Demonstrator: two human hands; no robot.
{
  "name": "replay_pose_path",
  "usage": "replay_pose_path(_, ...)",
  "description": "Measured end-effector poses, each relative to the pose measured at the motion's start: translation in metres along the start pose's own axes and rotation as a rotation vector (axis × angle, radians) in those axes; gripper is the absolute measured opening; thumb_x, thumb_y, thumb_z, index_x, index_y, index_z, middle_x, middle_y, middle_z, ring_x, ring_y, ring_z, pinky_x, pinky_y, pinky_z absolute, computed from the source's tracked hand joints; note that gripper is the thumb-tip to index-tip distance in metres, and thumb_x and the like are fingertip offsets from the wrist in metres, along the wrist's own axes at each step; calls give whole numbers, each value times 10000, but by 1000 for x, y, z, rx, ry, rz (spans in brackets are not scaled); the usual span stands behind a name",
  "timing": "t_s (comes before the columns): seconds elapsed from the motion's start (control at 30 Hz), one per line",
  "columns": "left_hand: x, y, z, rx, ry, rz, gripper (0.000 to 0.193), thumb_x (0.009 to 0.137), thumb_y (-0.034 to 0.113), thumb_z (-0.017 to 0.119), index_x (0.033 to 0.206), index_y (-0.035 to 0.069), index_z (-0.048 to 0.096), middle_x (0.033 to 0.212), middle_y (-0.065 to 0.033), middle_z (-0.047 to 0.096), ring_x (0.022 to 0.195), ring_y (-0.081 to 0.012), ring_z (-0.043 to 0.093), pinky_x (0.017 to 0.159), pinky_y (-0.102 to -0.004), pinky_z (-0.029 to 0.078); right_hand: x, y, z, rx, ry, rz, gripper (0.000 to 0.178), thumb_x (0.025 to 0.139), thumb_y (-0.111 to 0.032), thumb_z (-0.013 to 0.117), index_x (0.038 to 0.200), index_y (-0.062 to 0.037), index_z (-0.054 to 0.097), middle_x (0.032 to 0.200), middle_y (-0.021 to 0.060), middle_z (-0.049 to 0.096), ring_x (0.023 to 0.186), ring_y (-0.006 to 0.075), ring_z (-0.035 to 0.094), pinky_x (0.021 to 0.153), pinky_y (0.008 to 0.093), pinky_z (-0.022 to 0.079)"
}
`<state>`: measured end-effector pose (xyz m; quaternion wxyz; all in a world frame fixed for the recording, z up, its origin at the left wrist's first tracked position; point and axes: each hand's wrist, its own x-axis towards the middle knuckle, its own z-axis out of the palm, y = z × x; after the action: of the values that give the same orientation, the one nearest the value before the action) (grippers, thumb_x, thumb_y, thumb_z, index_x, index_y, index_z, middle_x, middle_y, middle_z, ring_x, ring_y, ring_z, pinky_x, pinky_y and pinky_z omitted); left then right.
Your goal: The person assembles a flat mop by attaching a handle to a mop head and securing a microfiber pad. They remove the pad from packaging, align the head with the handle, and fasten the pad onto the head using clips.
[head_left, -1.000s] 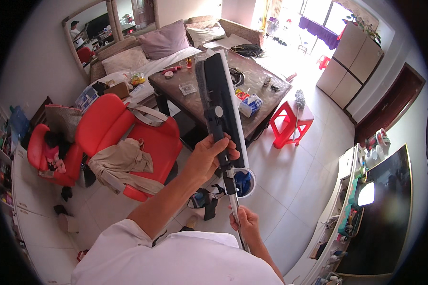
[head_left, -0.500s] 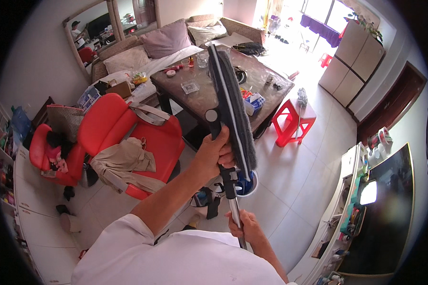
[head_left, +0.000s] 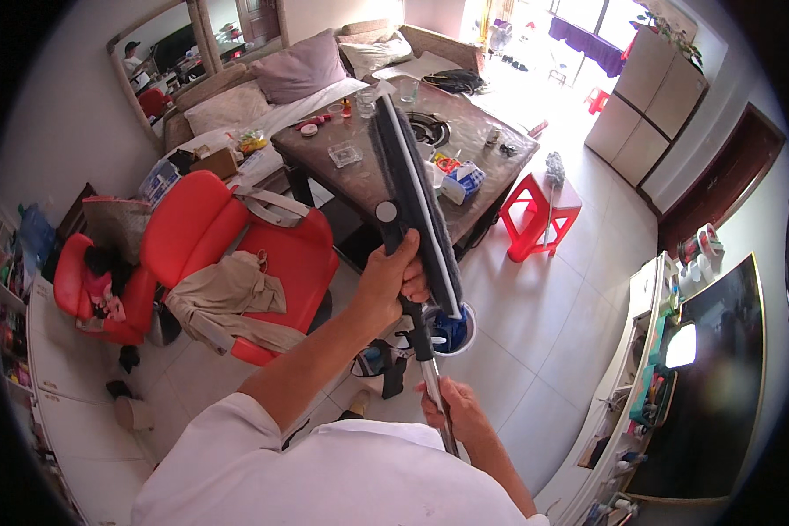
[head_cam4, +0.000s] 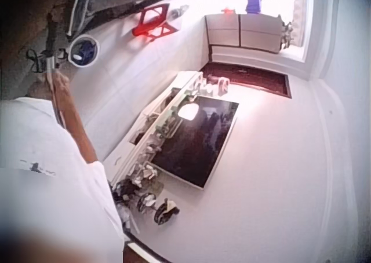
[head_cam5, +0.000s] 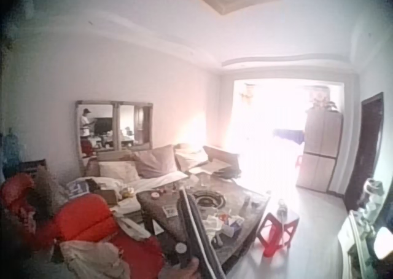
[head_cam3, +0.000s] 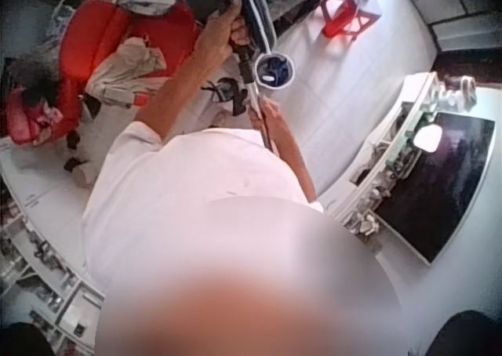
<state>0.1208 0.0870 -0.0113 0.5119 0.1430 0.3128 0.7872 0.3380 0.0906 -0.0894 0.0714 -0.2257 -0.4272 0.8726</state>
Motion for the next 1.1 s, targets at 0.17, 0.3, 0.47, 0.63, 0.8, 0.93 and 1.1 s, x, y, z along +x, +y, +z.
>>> replay_pose_path(0.17, -3, 0, -2, -12, -142, -49, 329, 847, 403, 558, 694, 126, 465, 501, 54, 363, 396, -76, 390, 385, -233, 332, 4, 0, -13, 220, -228, 127, 505, 939, -440, 333, 1032, 16, 528, 627, 13, 478, 442, 65, 361, 413, 208, 293)
replay_pose_path(0.3, 3, 0, -6, 122, 35, 16, 296, 845, 328, 595, 702, 86, 504, 518, 19, 409, 417, -122, 447, 409, -266, 381, 14, 30, 1, -424, 245, -368, 456, 942, -402, 364, 1044, 10, 530, 639, 5, 476, 471, 53, 367, 421, 203, 295)
replay_pose_path(0.47, 2, 0, -11, 174, -31, -39, 285, 844, 304, 602, 702, 74, 510, 524, 0, 434, 428, -157, 478, 434, -303, 419, 5, 13, -10, -85, -31, -56, 418, 953, -360, 360, 1066, 10, 518, 682, 5, 492, 500, 56, 384, 432, 198, 300)
replay_pose_path(0.63, 2, -8, -10, 75, -133, -79, 296, 838, 353, 590, 739, 89, 503, 498, 19, 402, 418, -144, 458, 442, -322, 420, 3, 5, -20, 280, -280, 80, 410, 958, -345, 351, 1081, 14, 508, 689, 13, 505, 514, 68, 399, 444, 201, 309)
replay_pose_path(0.8, 5, -12, -16, 84, 159, 49, 302, 836, 319, 612, 721, 70, 486, 506, 13, 390, 405, -128, 410, 430, -298, 391, 10, 19, 9, -943, 465, -467, 322, 947, -285, 415, 1059, -8, 535, 658, 9, 507, 525, 74, 412, 461, 201, 315)
replay_pose_path(0.93, 0, -11, -13, 32, 58, -9, 314, 848, 333, 591, 689, 90, 470, 486, 27, 361, 385, -109, 385, 402, -274, 361, 7, 19, 0, -261, 147, -151, 298, 933, -279, 451, 1052, -22, 545, 621, -2, 482, 492, 75, 407, 450, 197, 307)
replay_pose_path(1.1, -9, -11, 0, -43, -127, -59, 329, 832, 390, 585, 673, 130, 462, 479, 52, 356, 362, -86, 364, 369, -243, 319, 2, 4, -17, 339, -323, 136, 323, 934, -290, 446, 1066, -11, 540, 603, 5, 466, 500, 68, 418, 445, 199, 324)
